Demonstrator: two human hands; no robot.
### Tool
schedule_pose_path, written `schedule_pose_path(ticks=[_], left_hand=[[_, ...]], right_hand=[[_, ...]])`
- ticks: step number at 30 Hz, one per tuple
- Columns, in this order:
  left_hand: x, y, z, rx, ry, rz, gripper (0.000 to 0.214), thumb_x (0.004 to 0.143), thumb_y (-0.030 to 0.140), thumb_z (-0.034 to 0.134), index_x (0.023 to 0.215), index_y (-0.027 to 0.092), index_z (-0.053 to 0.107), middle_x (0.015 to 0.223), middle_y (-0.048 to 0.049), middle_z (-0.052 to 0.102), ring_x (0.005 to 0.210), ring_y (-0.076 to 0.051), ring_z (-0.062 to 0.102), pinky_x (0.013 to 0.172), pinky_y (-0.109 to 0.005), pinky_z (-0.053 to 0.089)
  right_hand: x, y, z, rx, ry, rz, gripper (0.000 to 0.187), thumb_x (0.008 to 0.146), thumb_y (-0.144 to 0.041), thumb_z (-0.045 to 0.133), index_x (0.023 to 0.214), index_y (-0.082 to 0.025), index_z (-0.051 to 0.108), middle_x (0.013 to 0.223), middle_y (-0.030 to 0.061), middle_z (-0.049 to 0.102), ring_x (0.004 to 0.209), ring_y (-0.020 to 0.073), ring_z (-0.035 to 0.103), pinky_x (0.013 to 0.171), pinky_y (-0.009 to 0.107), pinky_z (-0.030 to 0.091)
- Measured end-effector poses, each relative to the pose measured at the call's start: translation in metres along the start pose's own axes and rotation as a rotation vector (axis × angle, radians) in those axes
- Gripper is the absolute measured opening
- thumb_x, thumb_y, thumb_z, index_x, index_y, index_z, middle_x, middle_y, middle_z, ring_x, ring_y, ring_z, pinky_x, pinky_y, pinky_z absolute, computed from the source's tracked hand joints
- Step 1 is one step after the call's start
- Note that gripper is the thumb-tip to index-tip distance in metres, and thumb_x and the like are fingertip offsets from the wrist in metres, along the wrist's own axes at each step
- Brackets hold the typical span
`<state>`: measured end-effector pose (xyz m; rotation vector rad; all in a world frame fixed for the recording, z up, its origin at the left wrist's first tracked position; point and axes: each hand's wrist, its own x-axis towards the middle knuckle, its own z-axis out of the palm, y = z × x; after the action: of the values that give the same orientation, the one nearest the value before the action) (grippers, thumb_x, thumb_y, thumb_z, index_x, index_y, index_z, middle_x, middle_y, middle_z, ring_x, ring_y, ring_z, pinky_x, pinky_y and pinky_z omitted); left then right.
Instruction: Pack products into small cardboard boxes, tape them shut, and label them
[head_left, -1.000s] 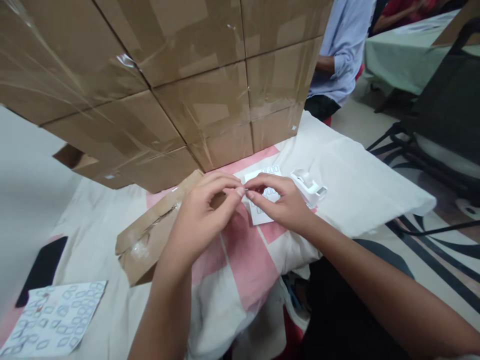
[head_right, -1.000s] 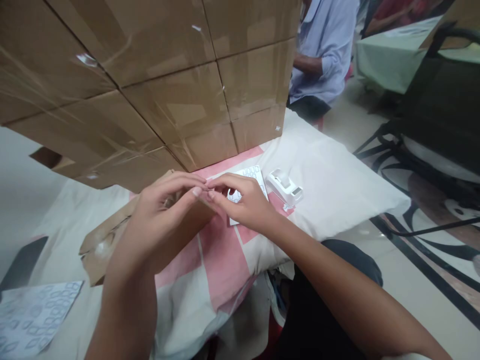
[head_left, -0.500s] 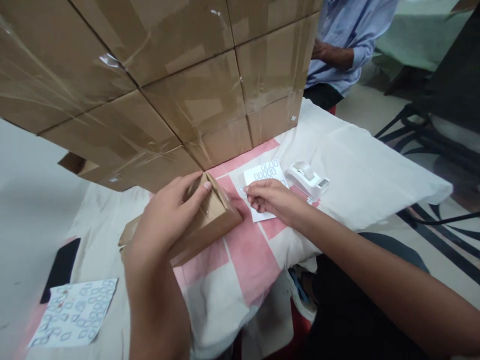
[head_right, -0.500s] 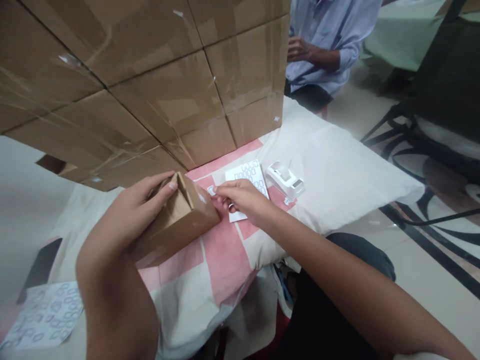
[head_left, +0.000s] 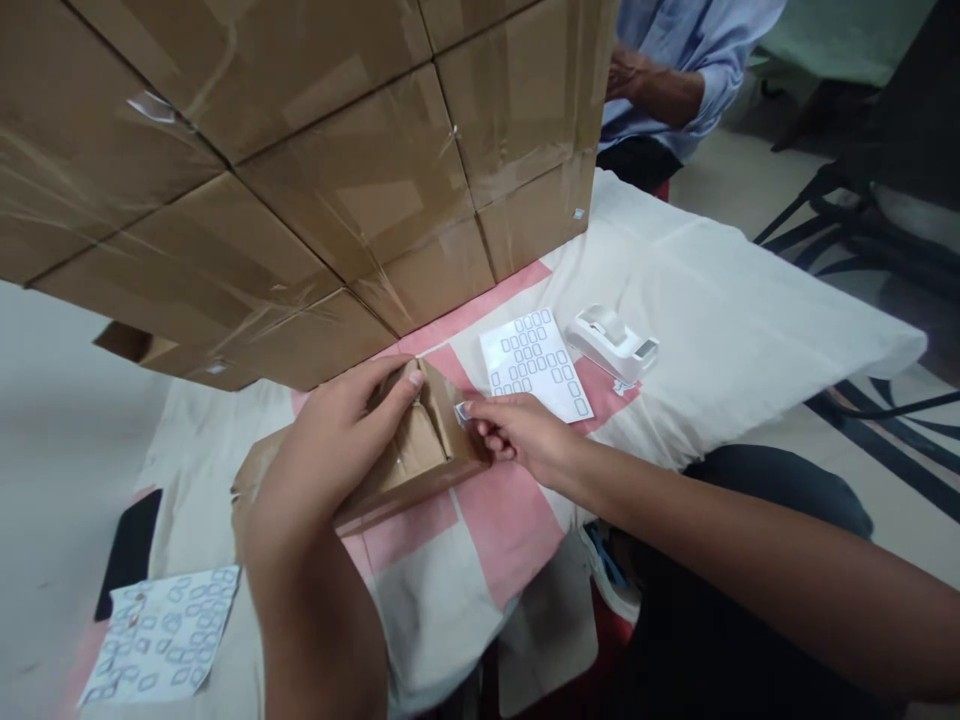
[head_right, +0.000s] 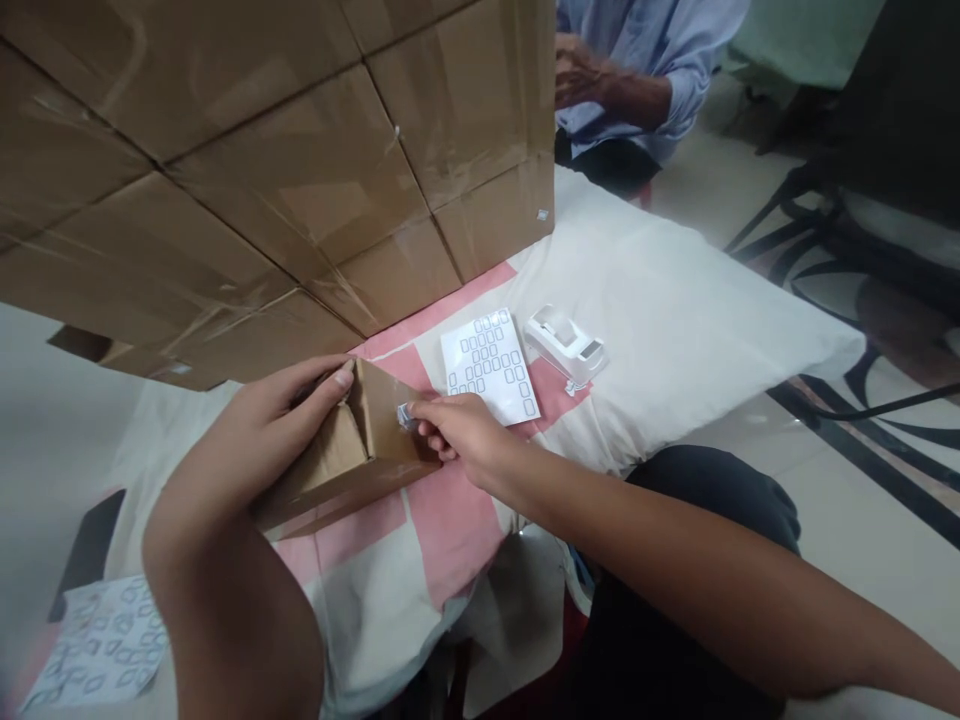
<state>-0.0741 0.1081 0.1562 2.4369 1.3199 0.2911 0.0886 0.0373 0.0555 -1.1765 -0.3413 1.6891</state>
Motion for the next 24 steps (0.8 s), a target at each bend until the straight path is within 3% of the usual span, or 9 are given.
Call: schedule_pose_path(ticks=[9,17,21,24], left_hand=[[-0.002,0.003,0.0,0.02,0.008,-0.036,0.042,0.097,0.063,0.044,0.113,0.035,0.071,0.114,0.0032,0.075,0.099,-0.024,0.067,0.078,-0.03,0.045],[0.001,0.005,0.002,0.036,-0.003,-0.021,0.043,0.099,0.061,0.041,0.112,0.033,0.071,0.111,0.0012,0.075,0.096,-0.025,0.067,0.078,-0.032,0.044],[0.002,0.008,0.004,0.105,-0.003,0.003,0.043,0.1,0.057,0.038,0.11,0.03,0.069,0.106,-0.0015,0.075,0.091,-0.025,0.066,0.075,-0.033,0.043],[0.003,0.009,0.006,0.137,-0.007,0.006,0.039,0.1,0.056,0.039,0.109,0.031,0.067,0.106,-0.0015,0.074,0.091,-0.026,0.065,0.074,-0.034,0.041]], right_hand=[[0.007,0.004,0.006,-0.056,0.031,0.0,0.031,0.087,-0.021,0.064,0.06,-0.017,0.049,0.053,-0.0047,0.048,0.043,0.0047,0.037,0.043,0.021,0.023],[0.0,0.006,-0.014,-0.154,-0.11,0.207,0.032,0.085,-0.025,0.066,0.065,-0.02,0.041,0.048,-0.0102,0.034,0.039,0.0031,0.022,0.041,0.019,0.01],[-0.013,0.028,-0.03,-0.332,-0.115,-0.058,0.036,0.086,-0.032,0.066,0.063,-0.021,0.041,0.047,-0.0086,0.038,0.043,0.0053,0.029,0.044,0.021,0.018],[-0.024,0.041,-0.034,-0.411,-0.112,-0.317,0.025,0.085,-0.03,0.067,0.069,-0.019,0.051,0.059,-0.0054,0.047,0.053,0.0077,0.043,0.052,0.022,0.032]])
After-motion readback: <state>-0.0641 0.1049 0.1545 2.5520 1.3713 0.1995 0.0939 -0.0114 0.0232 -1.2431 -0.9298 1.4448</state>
